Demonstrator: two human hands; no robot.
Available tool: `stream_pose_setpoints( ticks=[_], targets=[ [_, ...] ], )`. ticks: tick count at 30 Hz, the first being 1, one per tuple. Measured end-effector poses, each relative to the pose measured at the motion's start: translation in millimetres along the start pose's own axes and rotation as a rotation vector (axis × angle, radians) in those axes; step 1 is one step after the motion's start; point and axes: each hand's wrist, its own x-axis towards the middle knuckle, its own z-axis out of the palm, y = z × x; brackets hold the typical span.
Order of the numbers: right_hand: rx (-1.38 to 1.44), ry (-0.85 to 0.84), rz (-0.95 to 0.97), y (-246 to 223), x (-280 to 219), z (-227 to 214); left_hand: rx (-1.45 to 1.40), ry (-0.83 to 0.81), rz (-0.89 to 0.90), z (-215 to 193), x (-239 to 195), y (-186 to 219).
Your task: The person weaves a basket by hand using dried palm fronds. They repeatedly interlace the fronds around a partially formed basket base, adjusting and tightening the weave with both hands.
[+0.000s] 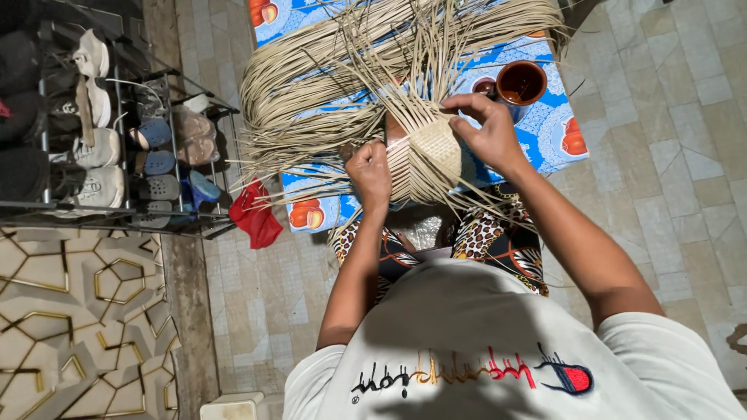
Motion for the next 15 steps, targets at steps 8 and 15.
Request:
stream_pose_setpoints(
  ticks=[8,15],
  targets=[
    [-0.157,0.097,-0.193,15.2,-7.9,-2.0,-0.005,0.015,-0.040,0.7,-0.5,-1.1],
    [-0.252,-0.123,-0.070,4.7,60.5,7.3,-0.018,0.018,-0.026,-2.0,1.7,10.7]
  ],
)
